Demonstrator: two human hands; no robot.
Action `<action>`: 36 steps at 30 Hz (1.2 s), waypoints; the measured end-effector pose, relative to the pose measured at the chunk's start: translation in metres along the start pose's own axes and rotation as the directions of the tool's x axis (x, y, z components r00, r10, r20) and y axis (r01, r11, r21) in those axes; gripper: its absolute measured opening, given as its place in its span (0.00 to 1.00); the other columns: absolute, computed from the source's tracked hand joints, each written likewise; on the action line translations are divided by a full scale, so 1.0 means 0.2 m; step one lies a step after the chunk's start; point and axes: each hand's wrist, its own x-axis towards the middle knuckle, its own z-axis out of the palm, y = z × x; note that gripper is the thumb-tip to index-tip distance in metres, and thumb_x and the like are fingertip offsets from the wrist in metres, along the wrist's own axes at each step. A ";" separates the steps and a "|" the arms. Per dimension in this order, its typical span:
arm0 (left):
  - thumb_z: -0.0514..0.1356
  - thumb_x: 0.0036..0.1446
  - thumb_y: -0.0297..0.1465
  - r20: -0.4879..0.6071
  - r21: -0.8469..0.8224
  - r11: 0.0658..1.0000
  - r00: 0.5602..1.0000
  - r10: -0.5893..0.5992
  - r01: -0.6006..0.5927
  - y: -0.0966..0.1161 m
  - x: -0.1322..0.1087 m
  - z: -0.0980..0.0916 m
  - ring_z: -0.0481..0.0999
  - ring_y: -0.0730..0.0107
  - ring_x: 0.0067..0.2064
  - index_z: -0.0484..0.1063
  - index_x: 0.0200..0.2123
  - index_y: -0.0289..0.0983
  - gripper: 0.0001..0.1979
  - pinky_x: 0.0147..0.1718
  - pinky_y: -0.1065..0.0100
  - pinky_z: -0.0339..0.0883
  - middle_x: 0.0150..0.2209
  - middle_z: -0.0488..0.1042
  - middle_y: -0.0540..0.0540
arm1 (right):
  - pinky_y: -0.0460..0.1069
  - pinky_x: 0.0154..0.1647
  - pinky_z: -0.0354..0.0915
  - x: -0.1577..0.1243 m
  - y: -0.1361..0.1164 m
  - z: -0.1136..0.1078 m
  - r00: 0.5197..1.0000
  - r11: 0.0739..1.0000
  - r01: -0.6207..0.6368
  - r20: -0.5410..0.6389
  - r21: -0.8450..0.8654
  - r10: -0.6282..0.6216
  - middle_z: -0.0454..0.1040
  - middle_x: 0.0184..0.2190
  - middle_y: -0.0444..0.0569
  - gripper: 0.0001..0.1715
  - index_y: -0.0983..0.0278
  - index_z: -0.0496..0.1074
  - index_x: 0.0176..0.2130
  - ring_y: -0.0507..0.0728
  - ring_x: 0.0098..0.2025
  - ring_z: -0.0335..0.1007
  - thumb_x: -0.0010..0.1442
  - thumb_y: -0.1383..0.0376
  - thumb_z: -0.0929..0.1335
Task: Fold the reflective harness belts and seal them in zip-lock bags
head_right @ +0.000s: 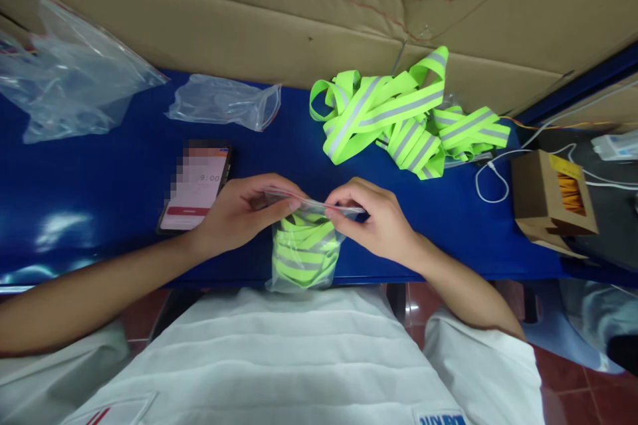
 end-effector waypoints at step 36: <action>0.66 0.63 0.39 0.077 0.037 0.999 0.996 -0.043 0.040 0.01 -0.01 0.04 0.80 0.71 0.38 0.82 0.39 0.36 0.12 0.36 0.75 0.70 0.37 0.83 0.47 | 0.47 0.38 0.70 0.00 -0.03 0.06 0.997 0.993 0.082 -0.006 -0.087 -0.083 0.78 0.36 0.48 0.05 0.63 0.75 0.42 0.52 0.37 0.74 0.65 0.69 0.72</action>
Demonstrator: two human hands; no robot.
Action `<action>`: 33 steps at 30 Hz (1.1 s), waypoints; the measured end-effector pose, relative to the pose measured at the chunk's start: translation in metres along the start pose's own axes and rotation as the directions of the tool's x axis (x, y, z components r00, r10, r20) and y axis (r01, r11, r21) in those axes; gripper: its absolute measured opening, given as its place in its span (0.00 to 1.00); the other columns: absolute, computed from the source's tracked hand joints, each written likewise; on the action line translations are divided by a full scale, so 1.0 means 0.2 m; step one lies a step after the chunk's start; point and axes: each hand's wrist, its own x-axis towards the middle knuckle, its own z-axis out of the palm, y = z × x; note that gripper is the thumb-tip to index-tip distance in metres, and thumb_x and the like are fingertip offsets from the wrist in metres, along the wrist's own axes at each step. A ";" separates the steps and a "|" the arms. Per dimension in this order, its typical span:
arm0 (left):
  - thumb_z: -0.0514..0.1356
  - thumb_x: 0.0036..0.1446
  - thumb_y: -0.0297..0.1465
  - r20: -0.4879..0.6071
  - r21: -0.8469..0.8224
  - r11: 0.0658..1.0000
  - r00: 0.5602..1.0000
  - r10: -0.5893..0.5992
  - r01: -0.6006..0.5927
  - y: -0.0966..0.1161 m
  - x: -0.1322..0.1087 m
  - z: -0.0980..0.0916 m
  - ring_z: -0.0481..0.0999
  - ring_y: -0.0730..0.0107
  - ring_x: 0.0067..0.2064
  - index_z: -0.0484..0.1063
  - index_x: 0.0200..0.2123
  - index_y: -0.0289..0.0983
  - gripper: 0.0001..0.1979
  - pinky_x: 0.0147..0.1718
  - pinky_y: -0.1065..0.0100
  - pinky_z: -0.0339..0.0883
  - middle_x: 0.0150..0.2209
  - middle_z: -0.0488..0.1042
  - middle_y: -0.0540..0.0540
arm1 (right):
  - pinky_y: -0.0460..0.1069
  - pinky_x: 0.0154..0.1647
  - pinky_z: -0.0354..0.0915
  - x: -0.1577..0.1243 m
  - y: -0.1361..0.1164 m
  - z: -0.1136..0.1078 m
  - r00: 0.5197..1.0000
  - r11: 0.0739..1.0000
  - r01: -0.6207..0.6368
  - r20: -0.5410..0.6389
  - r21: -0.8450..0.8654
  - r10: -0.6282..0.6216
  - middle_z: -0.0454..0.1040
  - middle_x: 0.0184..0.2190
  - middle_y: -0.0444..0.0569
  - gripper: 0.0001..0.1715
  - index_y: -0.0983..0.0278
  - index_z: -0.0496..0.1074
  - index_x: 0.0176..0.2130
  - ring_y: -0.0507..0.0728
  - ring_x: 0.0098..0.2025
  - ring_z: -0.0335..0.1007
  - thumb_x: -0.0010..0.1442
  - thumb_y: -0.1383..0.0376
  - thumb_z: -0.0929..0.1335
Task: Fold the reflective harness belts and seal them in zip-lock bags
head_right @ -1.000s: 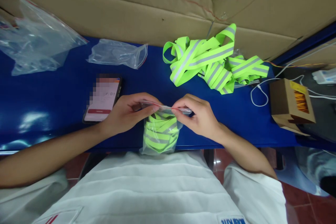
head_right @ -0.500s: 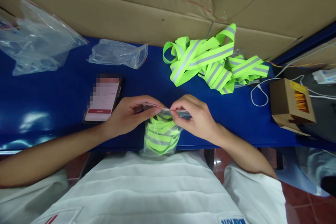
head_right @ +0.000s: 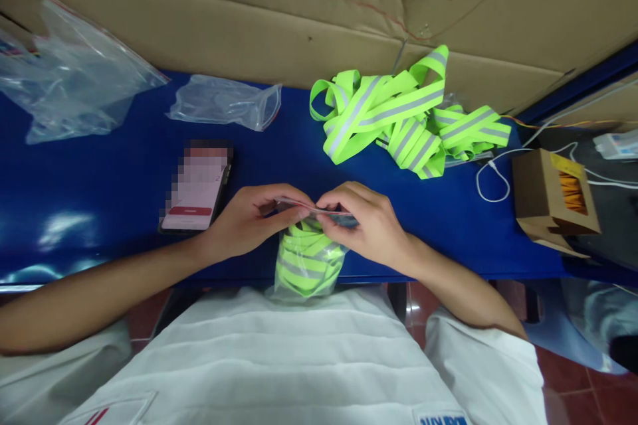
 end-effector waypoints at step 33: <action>0.67 0.63 0.35 0.033 0.137 0.967 0.976 0.214 -0.216 0.00 -0.01 -0.04 0.79 0.73 0.37 0.81 0.38 0.37 0.07 0.33 0.74 0.69 0.38 0.81 0.46 | 0.49 0.35 0.71 -0.01 0.01 0.01 0.995 0.993 0.094 0.036 0.076 -0.097 0.80 0.34 0.48 0.01 0.62 0.77 0.41 0.53 0.35 0.76 0.67 0.67 0.72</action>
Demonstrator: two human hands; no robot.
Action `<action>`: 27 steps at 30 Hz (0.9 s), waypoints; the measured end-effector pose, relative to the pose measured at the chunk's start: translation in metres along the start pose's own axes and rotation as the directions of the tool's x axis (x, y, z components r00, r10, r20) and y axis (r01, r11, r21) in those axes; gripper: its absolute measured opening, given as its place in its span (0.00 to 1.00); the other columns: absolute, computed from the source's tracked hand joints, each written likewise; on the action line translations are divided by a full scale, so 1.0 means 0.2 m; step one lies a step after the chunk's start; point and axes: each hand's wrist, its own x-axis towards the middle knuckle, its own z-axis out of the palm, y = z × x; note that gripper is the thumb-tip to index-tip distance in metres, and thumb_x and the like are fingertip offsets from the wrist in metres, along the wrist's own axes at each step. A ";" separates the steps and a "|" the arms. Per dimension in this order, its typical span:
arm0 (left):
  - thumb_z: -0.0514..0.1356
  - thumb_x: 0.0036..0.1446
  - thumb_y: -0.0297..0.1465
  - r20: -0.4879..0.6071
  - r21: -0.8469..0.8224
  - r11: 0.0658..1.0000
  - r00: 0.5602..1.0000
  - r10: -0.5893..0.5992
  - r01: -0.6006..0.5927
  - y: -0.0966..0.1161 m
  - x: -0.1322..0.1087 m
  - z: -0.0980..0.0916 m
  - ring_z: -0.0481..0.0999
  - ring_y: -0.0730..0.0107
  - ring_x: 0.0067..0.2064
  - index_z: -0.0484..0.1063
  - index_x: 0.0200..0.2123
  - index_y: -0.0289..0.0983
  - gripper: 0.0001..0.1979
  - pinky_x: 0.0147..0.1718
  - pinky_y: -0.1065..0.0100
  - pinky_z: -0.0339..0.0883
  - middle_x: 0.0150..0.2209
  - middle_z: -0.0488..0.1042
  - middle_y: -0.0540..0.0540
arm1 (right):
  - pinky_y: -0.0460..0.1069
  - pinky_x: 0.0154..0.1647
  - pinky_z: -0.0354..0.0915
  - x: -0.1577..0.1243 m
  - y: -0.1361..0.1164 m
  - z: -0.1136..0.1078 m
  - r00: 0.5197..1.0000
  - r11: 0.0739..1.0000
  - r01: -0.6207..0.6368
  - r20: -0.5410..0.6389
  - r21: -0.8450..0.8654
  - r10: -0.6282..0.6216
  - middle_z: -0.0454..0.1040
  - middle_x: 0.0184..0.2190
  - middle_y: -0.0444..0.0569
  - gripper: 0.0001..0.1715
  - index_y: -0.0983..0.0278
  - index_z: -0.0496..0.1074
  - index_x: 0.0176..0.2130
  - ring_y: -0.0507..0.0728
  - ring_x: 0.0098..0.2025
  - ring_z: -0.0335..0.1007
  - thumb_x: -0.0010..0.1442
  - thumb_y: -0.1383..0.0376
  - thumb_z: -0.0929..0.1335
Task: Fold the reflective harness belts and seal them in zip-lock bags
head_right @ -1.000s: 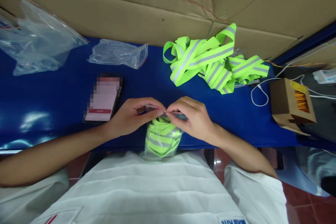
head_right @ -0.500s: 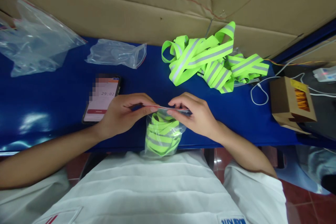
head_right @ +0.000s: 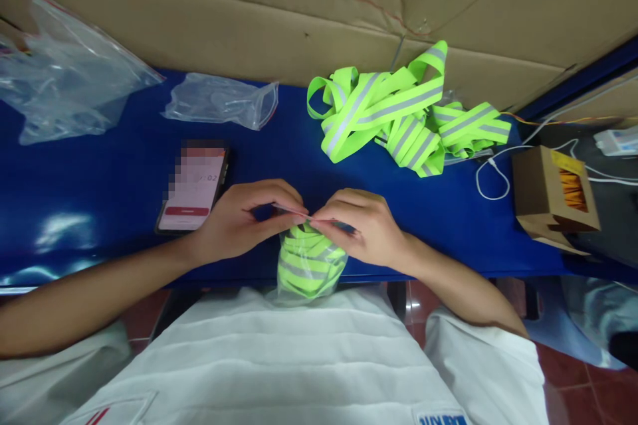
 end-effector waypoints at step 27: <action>0.62 0.67 0.38 -0.228 0.220 0.954 0.962 -0.152 0.203 -0.03 0.04 -0.05 0.79 0.74 0.37 0.79 0.43 0.37 0.11 0.33 0.74 0.68 0.39 0.81 0.50 | 0.50 0.41 0.72 -0.01 0.06 -0.07 0.979 0.976 -0.158 -0.154 -0.148 0.135 0.80 0.39 0.47 0.08 0.61 0.77 0.44 0.54 0.40 0.76 0.65 0.71 0.72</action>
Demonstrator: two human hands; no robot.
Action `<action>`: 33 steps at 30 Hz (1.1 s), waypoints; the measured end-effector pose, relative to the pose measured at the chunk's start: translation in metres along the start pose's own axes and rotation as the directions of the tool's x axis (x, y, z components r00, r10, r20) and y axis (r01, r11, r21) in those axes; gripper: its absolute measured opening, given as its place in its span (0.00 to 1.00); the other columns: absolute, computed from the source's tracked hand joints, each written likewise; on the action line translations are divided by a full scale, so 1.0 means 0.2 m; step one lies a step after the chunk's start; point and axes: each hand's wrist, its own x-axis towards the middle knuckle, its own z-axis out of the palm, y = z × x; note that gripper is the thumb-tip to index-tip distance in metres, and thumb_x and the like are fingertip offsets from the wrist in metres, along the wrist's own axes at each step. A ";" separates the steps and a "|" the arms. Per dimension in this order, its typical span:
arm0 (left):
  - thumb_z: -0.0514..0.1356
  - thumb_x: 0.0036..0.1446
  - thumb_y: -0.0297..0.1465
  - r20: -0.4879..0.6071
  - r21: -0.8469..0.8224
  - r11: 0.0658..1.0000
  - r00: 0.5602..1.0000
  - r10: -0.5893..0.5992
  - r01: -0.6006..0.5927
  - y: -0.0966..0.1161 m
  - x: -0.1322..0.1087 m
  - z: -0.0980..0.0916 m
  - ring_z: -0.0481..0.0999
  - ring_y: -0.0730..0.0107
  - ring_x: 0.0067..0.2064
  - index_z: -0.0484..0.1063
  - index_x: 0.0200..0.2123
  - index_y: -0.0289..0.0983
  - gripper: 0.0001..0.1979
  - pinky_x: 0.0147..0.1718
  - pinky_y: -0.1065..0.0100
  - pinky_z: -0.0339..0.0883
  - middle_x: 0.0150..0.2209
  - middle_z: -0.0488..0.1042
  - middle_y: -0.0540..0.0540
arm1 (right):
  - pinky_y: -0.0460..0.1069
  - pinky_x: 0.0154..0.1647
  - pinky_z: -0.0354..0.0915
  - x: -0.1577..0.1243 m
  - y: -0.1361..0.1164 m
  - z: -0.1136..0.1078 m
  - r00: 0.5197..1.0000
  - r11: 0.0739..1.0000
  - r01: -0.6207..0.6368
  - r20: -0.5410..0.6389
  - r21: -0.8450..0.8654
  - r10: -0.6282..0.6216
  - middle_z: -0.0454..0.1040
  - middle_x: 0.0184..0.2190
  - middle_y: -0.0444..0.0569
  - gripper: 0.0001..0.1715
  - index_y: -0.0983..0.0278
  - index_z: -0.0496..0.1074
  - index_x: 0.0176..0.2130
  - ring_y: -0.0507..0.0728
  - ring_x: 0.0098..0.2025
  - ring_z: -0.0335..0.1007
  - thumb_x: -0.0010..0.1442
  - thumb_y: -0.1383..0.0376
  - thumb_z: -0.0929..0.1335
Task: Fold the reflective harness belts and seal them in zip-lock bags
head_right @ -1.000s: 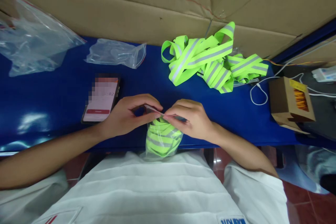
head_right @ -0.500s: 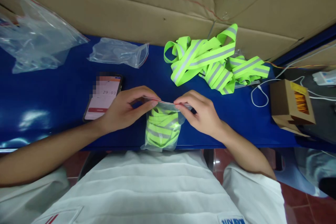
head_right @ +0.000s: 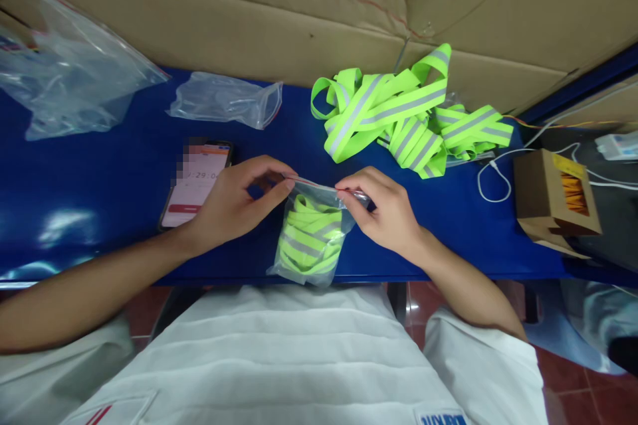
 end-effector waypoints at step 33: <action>0.70 0.60 0.38 0.159 -0.290 0.952 0.986 -0.053 0.098 0.03 -0.01 -0.04 0.72 0.76 0.30 0.82 0.35 0.37 0.10 0.28 0.72 0.60 0.30 0.78 0.51 | 0.46 0.34 0.68 0.05 0.08 -0.21 0.942 0.914 -0.250 0.297 0.320 0.154 0.81 0.33 0.45 0.06 0.57 0.84 0.42 0.51 0.34 0.76 0.62 0.64 0.77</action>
